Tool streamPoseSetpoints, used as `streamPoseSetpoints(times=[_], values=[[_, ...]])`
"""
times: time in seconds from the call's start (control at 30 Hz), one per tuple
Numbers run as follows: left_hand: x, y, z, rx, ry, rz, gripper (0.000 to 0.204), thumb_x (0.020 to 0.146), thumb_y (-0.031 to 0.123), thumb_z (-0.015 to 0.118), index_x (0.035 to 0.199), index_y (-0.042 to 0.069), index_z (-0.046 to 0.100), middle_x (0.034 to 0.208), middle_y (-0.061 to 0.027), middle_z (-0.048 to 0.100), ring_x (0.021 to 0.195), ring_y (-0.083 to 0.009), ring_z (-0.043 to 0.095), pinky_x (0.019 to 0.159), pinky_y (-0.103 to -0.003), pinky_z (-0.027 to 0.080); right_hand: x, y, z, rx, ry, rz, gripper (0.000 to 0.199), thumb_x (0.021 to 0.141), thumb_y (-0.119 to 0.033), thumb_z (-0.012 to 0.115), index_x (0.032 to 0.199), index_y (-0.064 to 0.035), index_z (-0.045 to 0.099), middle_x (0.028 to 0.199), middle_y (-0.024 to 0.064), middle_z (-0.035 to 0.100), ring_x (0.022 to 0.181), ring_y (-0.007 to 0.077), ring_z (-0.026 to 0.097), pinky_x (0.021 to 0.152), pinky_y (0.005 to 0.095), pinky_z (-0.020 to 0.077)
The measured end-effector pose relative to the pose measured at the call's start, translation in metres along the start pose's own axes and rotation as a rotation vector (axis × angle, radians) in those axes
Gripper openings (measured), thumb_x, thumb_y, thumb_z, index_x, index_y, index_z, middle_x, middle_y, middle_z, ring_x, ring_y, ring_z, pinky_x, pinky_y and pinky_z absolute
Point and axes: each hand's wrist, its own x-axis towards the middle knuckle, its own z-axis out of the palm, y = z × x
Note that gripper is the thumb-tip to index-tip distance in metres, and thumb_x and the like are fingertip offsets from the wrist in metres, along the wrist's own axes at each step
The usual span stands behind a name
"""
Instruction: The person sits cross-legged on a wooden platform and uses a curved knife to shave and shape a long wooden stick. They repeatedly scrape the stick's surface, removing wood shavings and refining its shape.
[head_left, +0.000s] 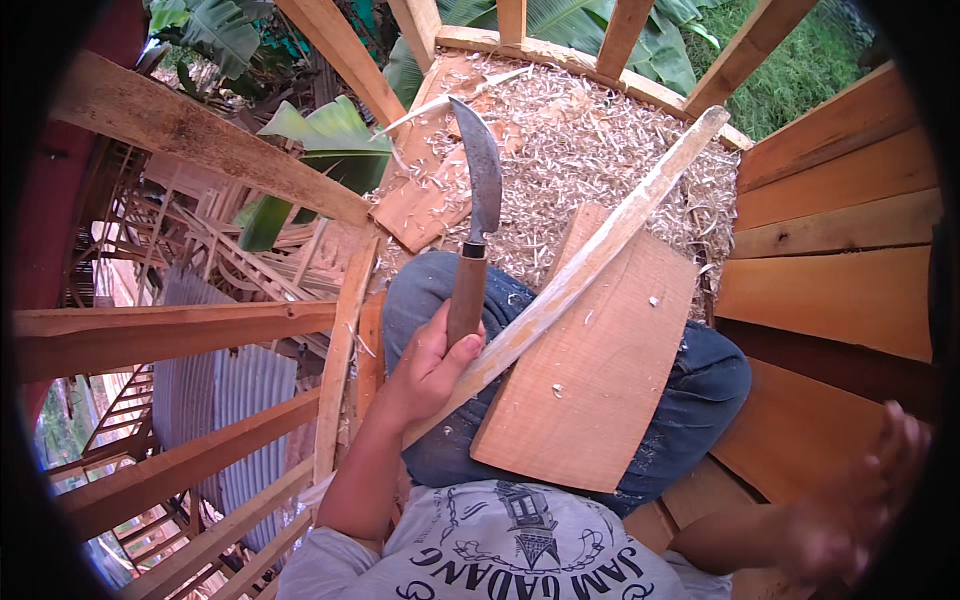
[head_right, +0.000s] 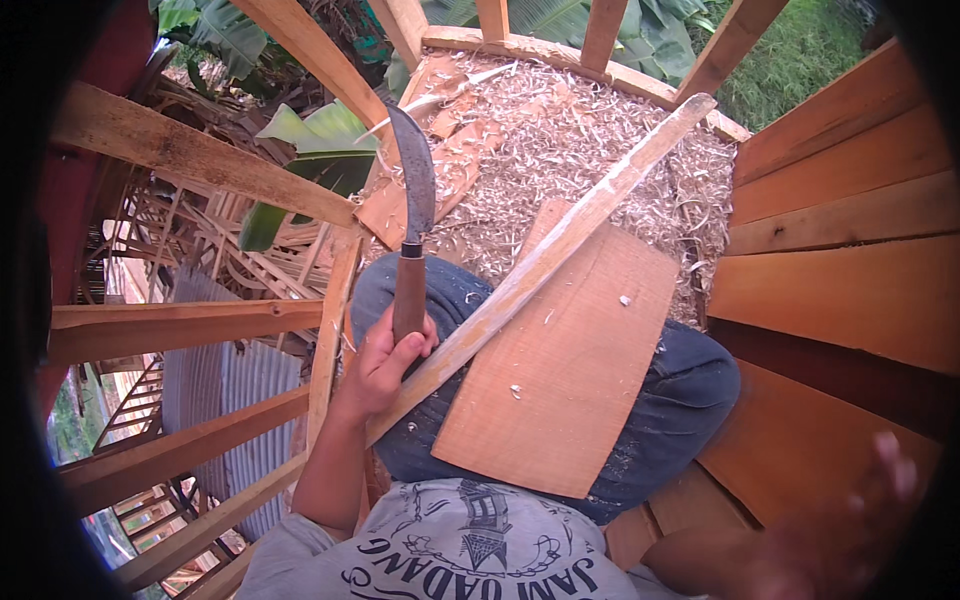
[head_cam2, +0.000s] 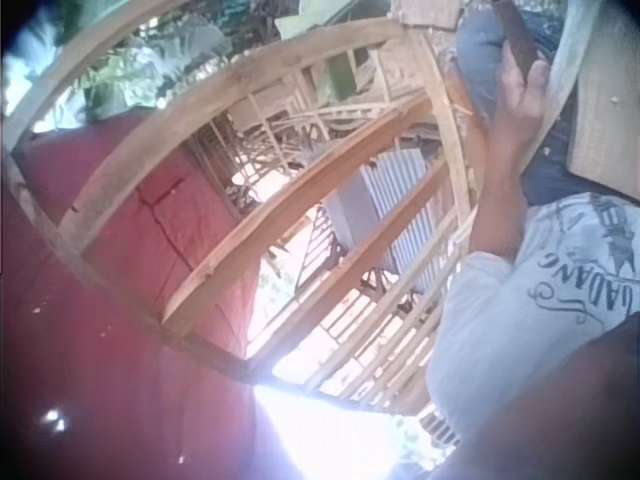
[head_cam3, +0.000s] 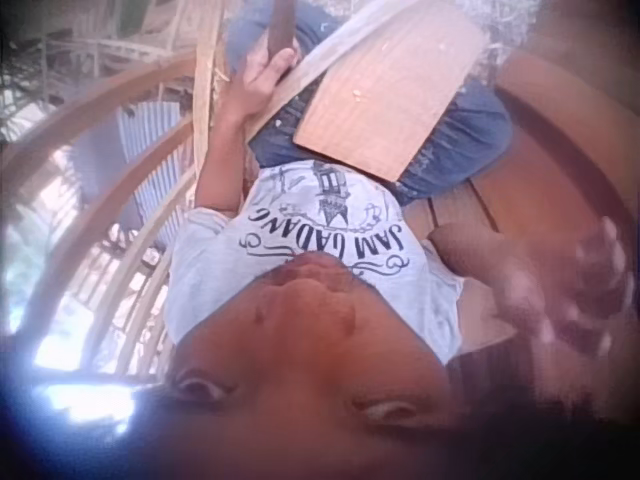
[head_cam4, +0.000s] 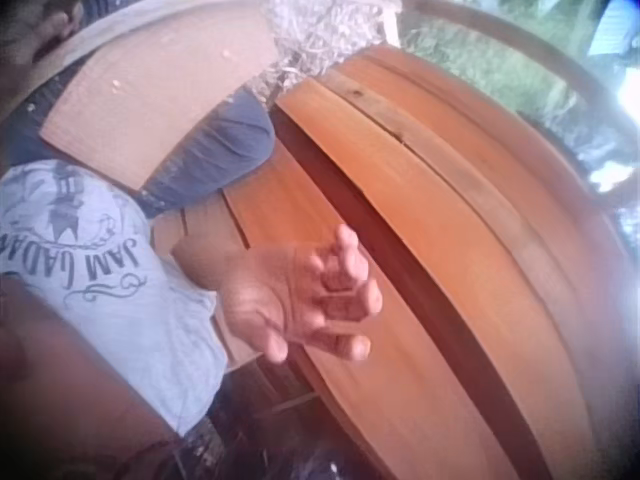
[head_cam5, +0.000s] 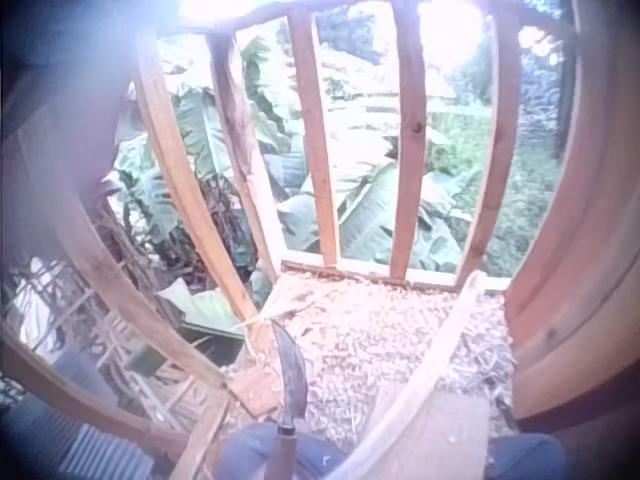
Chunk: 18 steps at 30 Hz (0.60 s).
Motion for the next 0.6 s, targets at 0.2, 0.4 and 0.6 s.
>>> streamPoseSetpoints(times=[0.2, 0.4, 0.6], values=[[0.0, 0.0, 0.005, 0.076, 0.017, 0.029, 0.021, 0.093, 0.018, 0.049, 0.103, 0.0, 0.049, 0.084, -0.005, 0.053, 0.078, -0.0131, 0.05, 0.074, -0.028, 0.042, -0.122, 0.134, 0.041, -0.06, -0.082, 1.01, 0.039, 0.088, -0.009, 0.06, 0.123, -0.003, 0.045, 0.121, 0.0126, 0.051, 0.106, 0.0198, 0.053, 0.087, 0.03, 0.044], [-0.003, -0.01, 0.005, 0.032, 0.056, 0.088, 0.022, 0.091, 0.018, 0.051, 0.102, -0.001, 0.05, 0.083, -0.0055, 0.055, 0.077, -0.0137, 0.051, 0.072, -0.028, 0.042, -0.162, 0.212, 0.08, -0.139, -0.268, 1.16, 0.044, 0.092, -0.031, 0.057, 0.122, 0.0001, 0.051, 0.114, 0.0152, 0.058, 0.103, 0.0215, 0.055, 0.089, 0.0339, 0.0438], [-0.004, -0.005, 0.013, 0.068, 0.09, 0.14, 0.021, 0.092, 0.021, 0.05, 0.098, 0.001, 0.049, 0.08, -0.0052, 0.052, 0.074, -0.013, 0.049, 0.07, -0.027, 0.04, -0.164, 0.215, 0.08, 0.071, -0.259, 1.192, 0.041, 0.093, -0.035, 0.055, 0.104, 0.0034, 0.064, 0.092, 0.0049, 0.064, 0.089, 0.0108, 0.055, 0.081, 0.0261, 0.0421]])
